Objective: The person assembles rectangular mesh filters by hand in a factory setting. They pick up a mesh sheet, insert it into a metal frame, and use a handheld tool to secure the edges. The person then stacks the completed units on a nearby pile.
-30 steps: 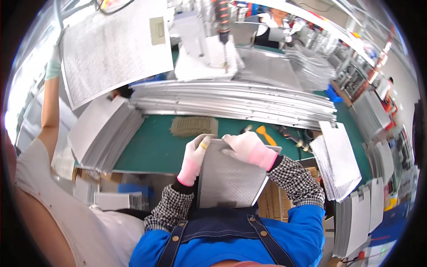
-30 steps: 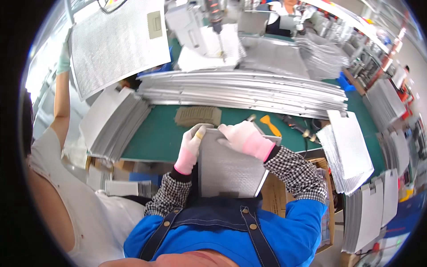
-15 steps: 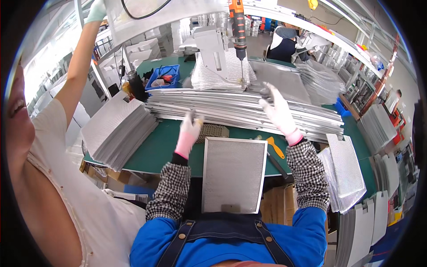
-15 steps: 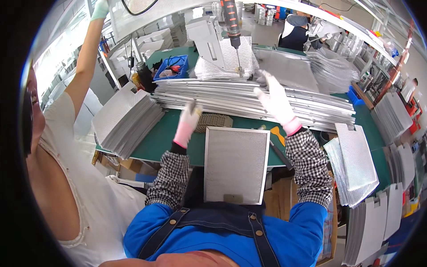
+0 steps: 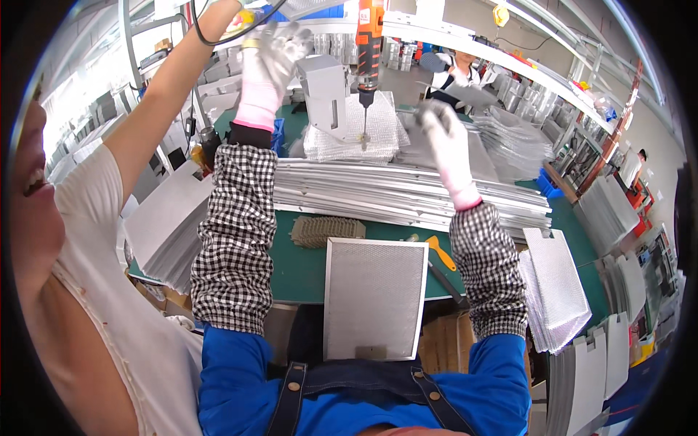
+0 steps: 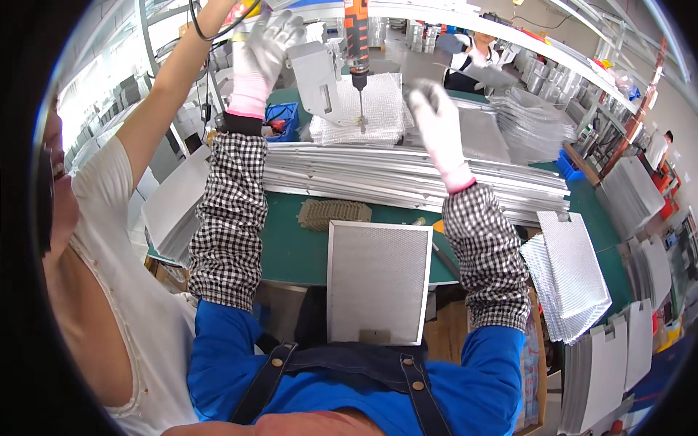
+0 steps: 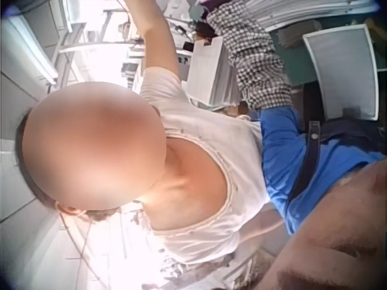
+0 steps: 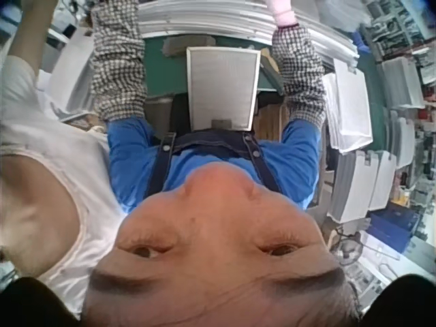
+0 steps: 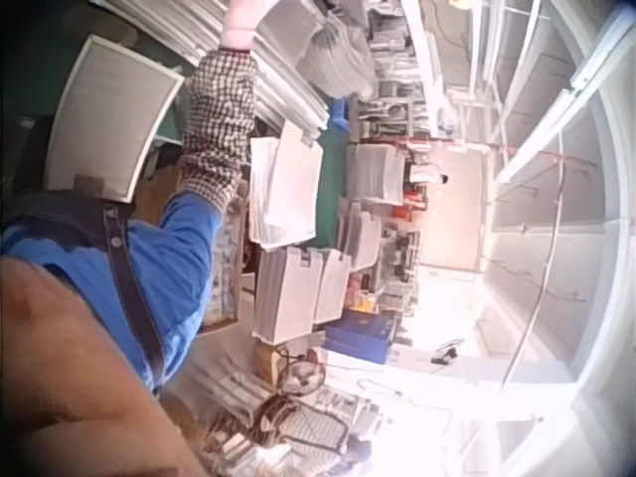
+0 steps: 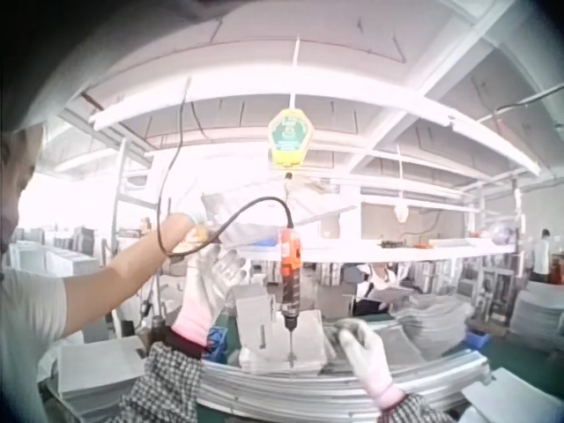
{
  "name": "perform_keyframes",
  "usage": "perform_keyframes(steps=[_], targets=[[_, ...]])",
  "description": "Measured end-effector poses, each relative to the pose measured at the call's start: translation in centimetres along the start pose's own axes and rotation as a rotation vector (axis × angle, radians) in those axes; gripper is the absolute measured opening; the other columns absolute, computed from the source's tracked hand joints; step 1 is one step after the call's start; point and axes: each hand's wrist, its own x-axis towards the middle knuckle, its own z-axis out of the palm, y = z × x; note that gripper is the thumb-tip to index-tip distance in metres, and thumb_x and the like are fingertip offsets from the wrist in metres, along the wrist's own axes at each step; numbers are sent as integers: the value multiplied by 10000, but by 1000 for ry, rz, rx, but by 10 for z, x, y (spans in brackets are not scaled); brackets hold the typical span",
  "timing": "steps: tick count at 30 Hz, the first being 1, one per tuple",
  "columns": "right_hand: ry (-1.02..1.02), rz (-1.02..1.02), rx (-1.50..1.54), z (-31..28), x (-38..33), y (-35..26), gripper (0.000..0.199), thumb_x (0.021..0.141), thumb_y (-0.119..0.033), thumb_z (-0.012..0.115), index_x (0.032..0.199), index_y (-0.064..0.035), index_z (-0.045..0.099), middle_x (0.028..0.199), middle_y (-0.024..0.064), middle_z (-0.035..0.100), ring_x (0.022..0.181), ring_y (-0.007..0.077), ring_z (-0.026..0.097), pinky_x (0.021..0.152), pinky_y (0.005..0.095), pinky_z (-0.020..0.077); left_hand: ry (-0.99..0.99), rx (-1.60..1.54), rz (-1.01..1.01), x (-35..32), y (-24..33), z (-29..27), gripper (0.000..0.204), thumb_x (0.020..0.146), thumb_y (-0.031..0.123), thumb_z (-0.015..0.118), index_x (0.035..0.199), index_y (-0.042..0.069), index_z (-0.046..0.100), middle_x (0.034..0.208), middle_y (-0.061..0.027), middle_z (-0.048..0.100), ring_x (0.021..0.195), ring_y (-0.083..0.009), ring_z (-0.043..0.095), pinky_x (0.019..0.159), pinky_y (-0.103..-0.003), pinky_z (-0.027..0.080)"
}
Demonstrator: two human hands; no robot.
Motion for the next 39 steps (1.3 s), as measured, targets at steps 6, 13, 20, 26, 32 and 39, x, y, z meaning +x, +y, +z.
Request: perform_keyframes(steps=[6,13,20,26,32,39], targets=[[95,77,196,-8,143,2,548,1031,-442,531,1382,-22,549,1377,167,586,1238,259,582,1077,414,431,113,219,-10,16,-16,40,643,1007,496,541,1421,24,406,1438,-255,463,1202,-377,605,937,-479,532],[-12,150,170,24,177,-40,661,967,-599,557,1349,-60,563,1409,182,552,1282,285,535,1081,437,420,98,154,-81,34,-9,50,525,970,342,669,1290,-31,485,1233,-224,578,1037,-380,678,856,-466,586],[-270,315,787,60,170,-68,814,934,-772,423,1215,-25,583,990,134,669,797,254,650,693,400,561,287,408,-185,87,-9,-26,415,896,183,752,1214,-5,563,1115,-117,616,907,-256,639,686,-364,555],[-80,299,629,5,248,41,402,965,-287,674,1263,-53,542,1279,151,594,1174,316,558,982,533,466,86,291,-133,34,-53,33,523,875,159,771,1318,-35,573,1191,-97,642,979,-178,639,732,-295,534],[65,16,990,5,212,28,315,930,-110,632,1216,-21,536,1164,137,595,1107,339,577,1027,566,440,214,879,86,-5,-36,42,543,978,221,610,1418,-73,490,1396,-218,565,1314,-271,522,1100,-371,408],[476,-253,252,-112,121,-20,331,991,-159,559,1301,-42,551,1200,135,611,1142,250,596,1008,399,491,140,892,326,-104,-22,63,535,990,168,638,1436,-60,450,1420,-208,531,1294,-254,532,1101,-368,406]])
